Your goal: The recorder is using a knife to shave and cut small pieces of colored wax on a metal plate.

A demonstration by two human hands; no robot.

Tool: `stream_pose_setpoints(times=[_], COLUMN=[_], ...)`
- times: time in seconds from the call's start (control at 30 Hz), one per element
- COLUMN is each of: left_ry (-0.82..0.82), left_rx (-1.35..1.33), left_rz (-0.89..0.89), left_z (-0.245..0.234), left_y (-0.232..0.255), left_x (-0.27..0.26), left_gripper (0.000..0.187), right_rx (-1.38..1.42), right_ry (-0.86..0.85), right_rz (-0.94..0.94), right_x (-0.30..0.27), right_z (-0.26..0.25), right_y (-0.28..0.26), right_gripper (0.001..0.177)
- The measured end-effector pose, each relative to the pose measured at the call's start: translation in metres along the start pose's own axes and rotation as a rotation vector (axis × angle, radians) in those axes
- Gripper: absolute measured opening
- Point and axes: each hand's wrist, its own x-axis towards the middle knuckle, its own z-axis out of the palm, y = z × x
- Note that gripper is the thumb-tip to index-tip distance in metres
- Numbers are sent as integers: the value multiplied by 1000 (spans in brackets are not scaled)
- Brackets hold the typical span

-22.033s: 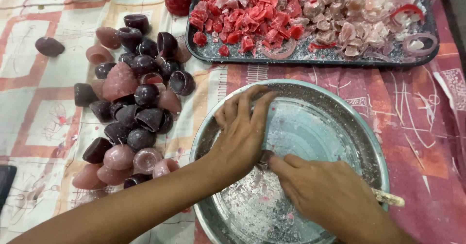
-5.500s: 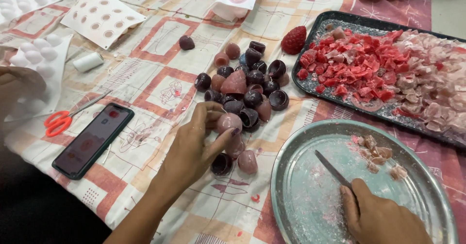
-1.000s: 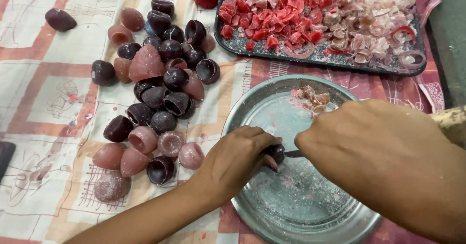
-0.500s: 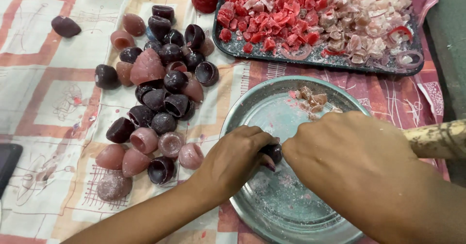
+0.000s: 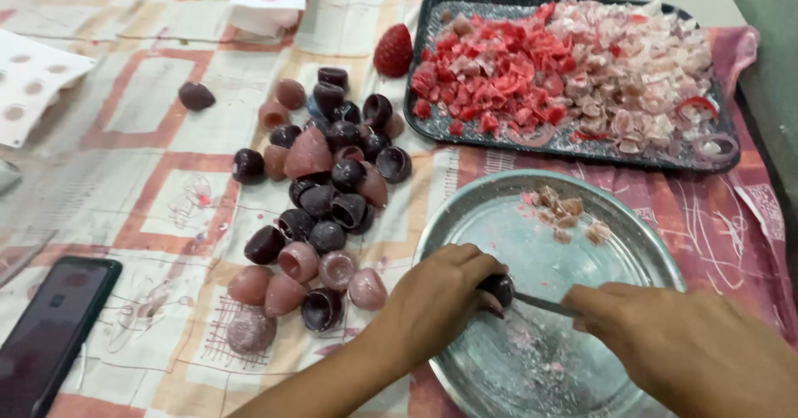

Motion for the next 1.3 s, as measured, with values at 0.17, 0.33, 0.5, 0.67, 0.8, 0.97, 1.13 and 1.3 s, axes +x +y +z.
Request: stream_pose_setpoints(times=[0.17, 0.33, 0.5, 0.67, 0.8, 0.97, 1.13, 1.3], left_ry=[20, 11, 74, 85, 117, 310, 228, 244], left_rx=[17, 27, 26, -38, 99, 481, 674, 604], left_rz=[19, 17, 24, -30, -245, -476, -521, -199], left_z=[-1, -4, -3, -24, -82, -159, -169, -138], left_y=[1, 6, 7, 9, 7, -30, -68, -59], left_x=[-1, -3, -5, -1, 4, -18, -40, -12], left_gripper=[30, 31, 27, 27, 28, 27, 17, 32], right_rx=[592, 1051, 1063, 1025, 1080, 1041, 978, 942], right_ry=[-245, -210, -44, -52, -59, -79, -86, -34], right_rz=[400, 466, 489, 643, 588, 608, 570, 462], right_x=[7, -5, 5, 21, 30, 41, 46, 46], right_z=[38, 75, 37, 56, 64, 45, 58, 70], right_y=[25, 53, 24, 25, 24, 2, 8, 14], right_gripper=[41, 42, 39, 38, 38, 33, 30, 31])
